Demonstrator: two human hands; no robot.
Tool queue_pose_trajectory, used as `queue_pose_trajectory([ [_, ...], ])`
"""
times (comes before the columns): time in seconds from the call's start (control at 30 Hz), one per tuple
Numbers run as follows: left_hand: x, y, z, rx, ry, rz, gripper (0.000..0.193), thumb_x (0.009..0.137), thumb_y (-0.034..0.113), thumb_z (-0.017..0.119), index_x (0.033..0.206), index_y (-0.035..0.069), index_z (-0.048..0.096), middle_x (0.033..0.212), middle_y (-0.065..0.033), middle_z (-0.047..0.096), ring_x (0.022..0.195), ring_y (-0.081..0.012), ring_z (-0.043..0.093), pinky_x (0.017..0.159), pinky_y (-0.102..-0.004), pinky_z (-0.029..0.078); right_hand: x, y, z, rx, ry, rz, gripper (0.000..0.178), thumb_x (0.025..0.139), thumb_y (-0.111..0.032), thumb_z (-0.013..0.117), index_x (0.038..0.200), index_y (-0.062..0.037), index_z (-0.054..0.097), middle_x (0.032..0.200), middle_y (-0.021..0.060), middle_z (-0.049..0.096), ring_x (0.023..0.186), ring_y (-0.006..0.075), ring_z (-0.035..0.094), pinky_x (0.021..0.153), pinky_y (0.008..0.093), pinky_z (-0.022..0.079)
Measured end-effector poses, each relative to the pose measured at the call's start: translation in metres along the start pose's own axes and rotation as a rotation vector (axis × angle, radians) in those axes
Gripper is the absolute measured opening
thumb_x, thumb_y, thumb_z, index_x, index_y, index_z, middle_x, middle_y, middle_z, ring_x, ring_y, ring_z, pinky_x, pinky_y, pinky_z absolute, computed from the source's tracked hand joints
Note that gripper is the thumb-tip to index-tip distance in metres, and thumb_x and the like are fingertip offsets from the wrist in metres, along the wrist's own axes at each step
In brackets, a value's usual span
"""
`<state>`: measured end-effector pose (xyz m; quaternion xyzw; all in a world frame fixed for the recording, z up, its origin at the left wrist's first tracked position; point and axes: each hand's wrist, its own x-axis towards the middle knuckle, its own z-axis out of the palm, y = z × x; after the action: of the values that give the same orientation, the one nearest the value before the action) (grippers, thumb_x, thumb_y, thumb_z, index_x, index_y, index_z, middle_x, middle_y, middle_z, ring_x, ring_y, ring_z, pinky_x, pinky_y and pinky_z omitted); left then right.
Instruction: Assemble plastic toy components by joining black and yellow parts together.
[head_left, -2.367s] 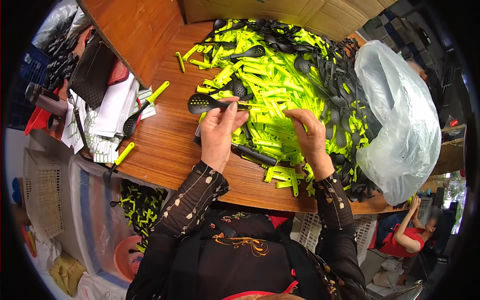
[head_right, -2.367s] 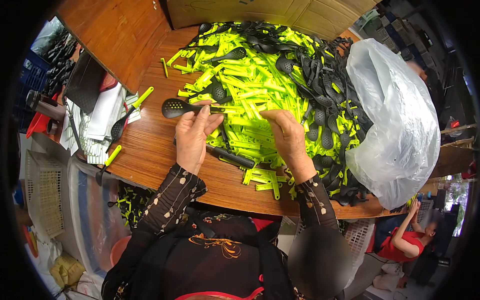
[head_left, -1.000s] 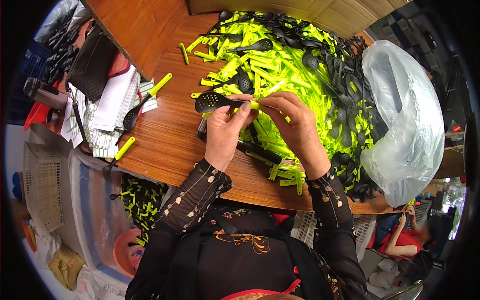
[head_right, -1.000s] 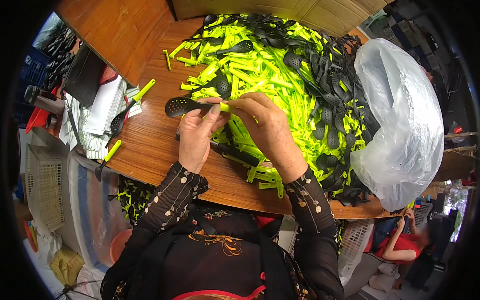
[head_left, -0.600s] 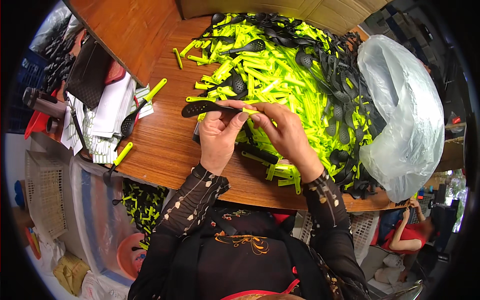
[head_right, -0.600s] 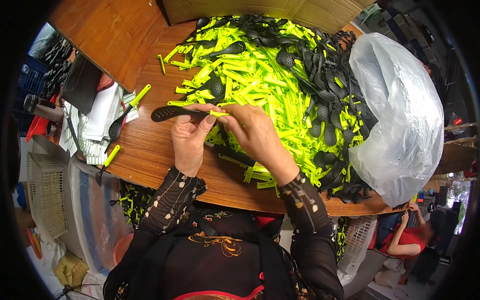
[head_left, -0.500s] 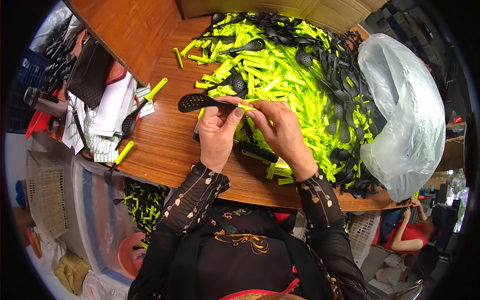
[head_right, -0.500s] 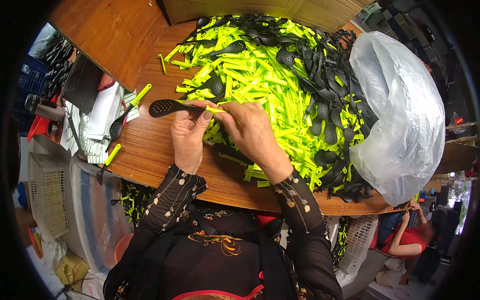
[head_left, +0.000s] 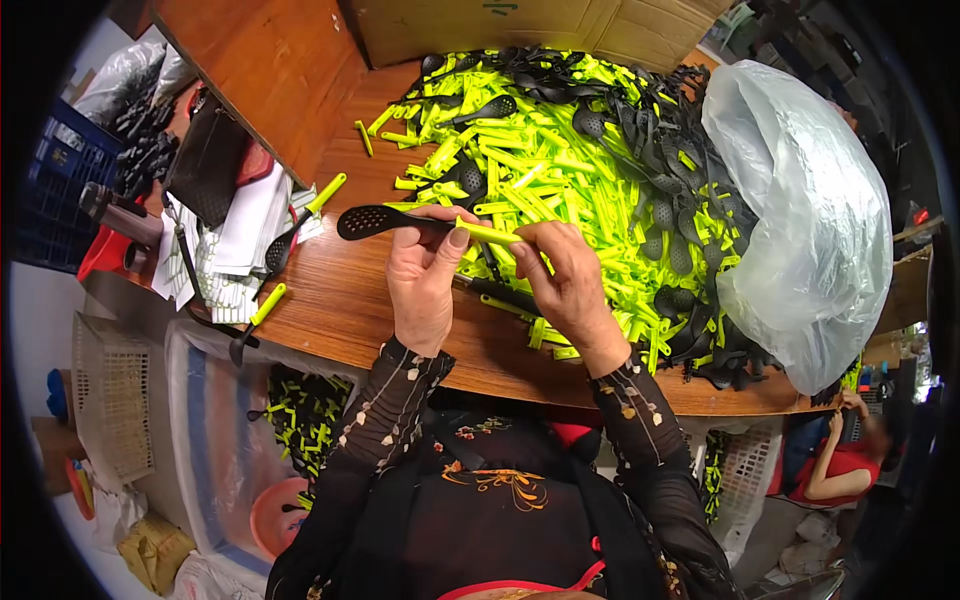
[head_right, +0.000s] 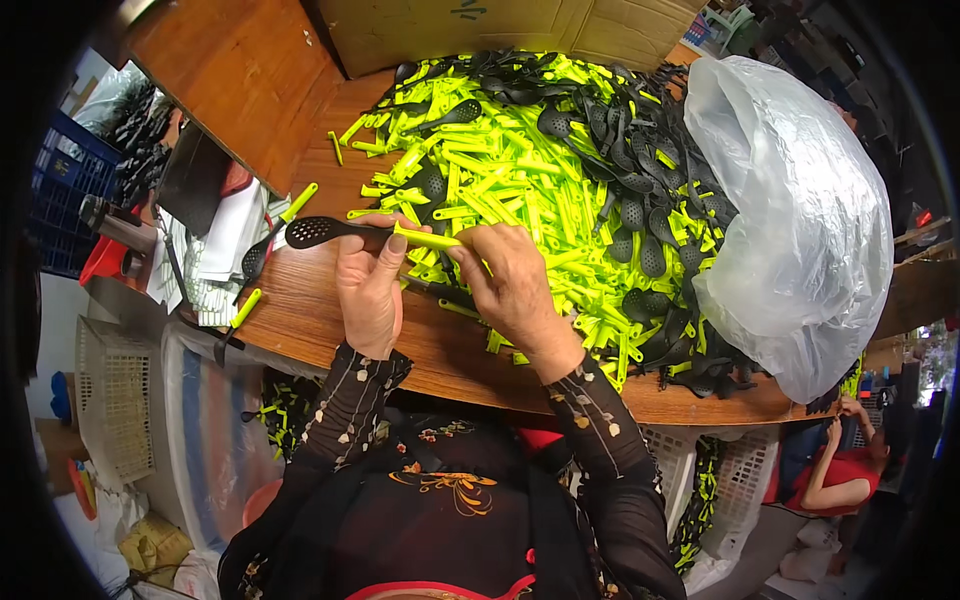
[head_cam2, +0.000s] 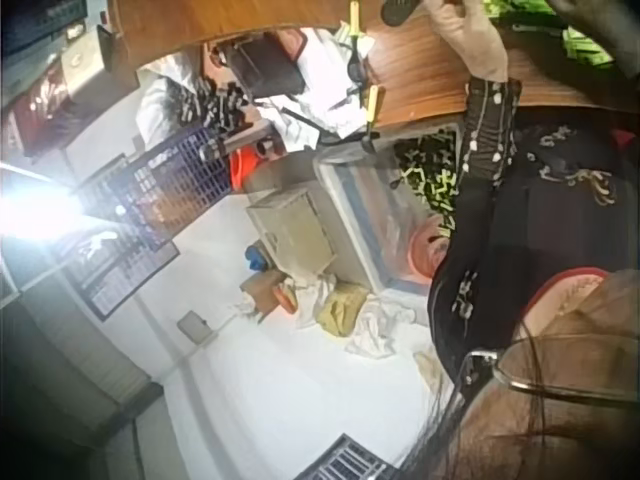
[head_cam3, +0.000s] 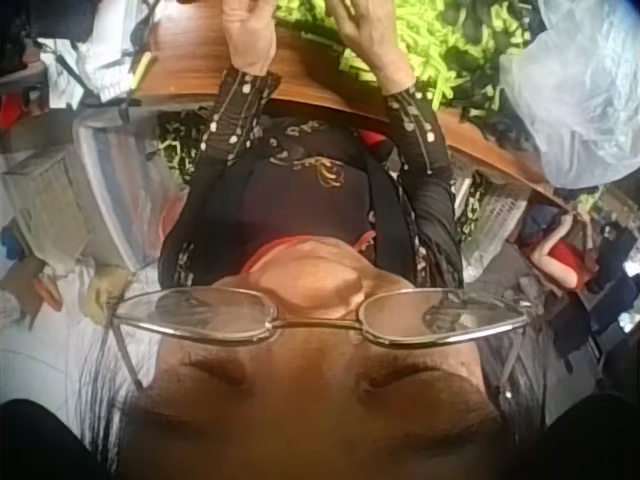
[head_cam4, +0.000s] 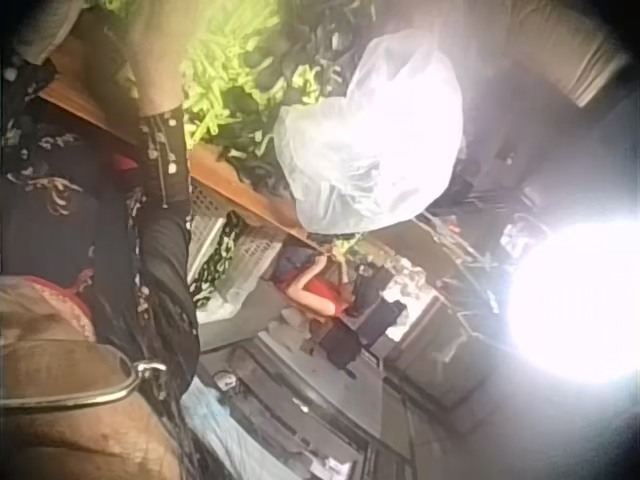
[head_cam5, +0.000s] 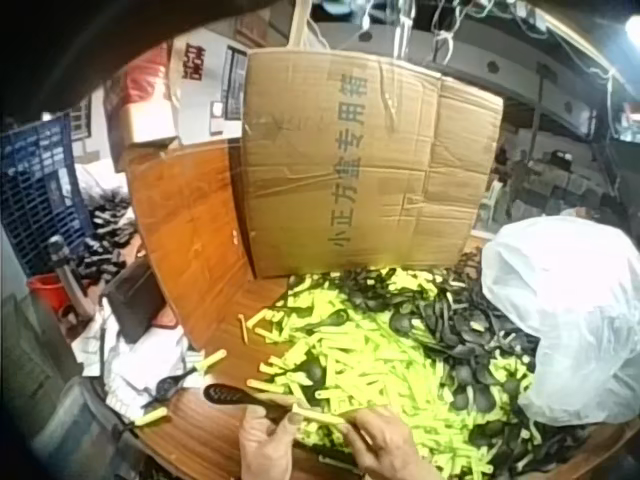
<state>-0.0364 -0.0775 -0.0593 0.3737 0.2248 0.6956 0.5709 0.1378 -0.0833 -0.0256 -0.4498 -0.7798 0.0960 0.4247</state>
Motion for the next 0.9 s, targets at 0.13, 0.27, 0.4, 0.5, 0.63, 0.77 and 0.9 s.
queue_pose_trajectory([
  [0.13,-0.001,0.018,-0.013,0.107,0.047,-0.064,0.029,0.102,0.006,0.065,0.128,0.002,0.054,0.111,-0.0086,0.069,0.106,-0.0186,0.069,0.092,-0.0267,0.053,0.007,-0.004,0.005,0.205,-0.151,0.067,0.016,0.101,-0.015,0.064,0.107,-0.0012,0.068,0.085,0.0119,0.068,0.078,0.0292,0.065,0.077,0.0388,0.051],
  [0.27,-0.003,0.032,-0.019,0.117,0.077,-0.05,0.039,0.104,0.009,0.063,0.139,0.002,0.048,0.121,-0.0106,0.068,0.111,-0.0162,0.066,0.094,-0.0293,0.055,0.029,-0.009,0.023,0.245,-0.227,0.015,0.015,0.099,-0.014,0.067,0.107,-0.0018,0.068,0.087,0.0134,0.068,0.08,0.0314,0.067,0.072,0.0407,0.052],
  [0.4,0.002,0.041,-0.034,-0.125,0.066,-0.355,0.041,0.11,0.033,0.053,0.141,0.006,0.05,0.134,-0.0081,0.064,0.116,-0.0183,0.065,0.096,-0.0353,0.055,0.07,-0.008,0.054,0.065,-0.063,-0.326,0.015,0.086,-0.005,0.075,0.099,-0.0059,0.068,0.084,0.0125,0.066,0.076,0.0308,0.065,0.069,0.0416,0.051],
  [0.5,0.007,0.044,-0.049,0.132,0.014,-0.629,0.04,0.109,0.04,0.053,0.124,0.003,0.059,0.112,-0.0102,0.073,0.091,-0.0178,0.072,0.083,-0.0315,0.059,0.094,0.009,0.089,-0.132,-0.164,-0.379,0.012,0.087,-0.014,0.073,0.097,-0.0082,0.07,0.082,0.0099,0.067,0.074,0.0301,0.064,0.069,0.0414,0.052],
  [0.63,0.03,0.042,-0.046,0.36,-0.065,-0.493,0.035,0.109,0.035,0.055,0.091,0.007,0.062,0.069,-0.0026,0.066,0.061,-0.0123,0.067,0.063,-0.0245,0.054,0.112,0.035,0.119,-0.109,-0.407,-0.042,0.017,0.088,-0.027,0.072,0.094,-0.0116,0.074,0.083,0.0104,0.072,0.084,0.0338,0.069,0.073,0.0434,0.053],
  [0.77,0.059,0.034,-0.018,0.082,0.057,-0.348,0.03,0.109,0.033,0.055,0.099,0.007,0.065,0.075,-0.0028,0.066,0.064,-0.0118,0.064,0.062,-0.0261,0.053,0.12,0.072,0.138,-0.104,-0.452,-0.317,0.027,0.09,-0.032,0.064,0.105,-0.0146,0.078,0.083,0.0103,0.072,0.082,0.0314,0.069,0.074,0.0427,0.052],
  [0.9,0.082,-0.019,-0.014,-0.141,0.14,-0.24,0.027,0.11,0.031,0.055,0.109,0.006,0.064,0.088,-0.0043,0.071,0.075,-0.0151,0.072,0.073,-0.0281,0.059,0.155,0.116,0.091,-0.225,-0.142,-0.159,0.022,0.083,-0.013,0.073,0.105,-0.0127,0.078,0.093,0.0108,0.075,0.092,0.032,0.067,0.082,0.0432,0.052],
])
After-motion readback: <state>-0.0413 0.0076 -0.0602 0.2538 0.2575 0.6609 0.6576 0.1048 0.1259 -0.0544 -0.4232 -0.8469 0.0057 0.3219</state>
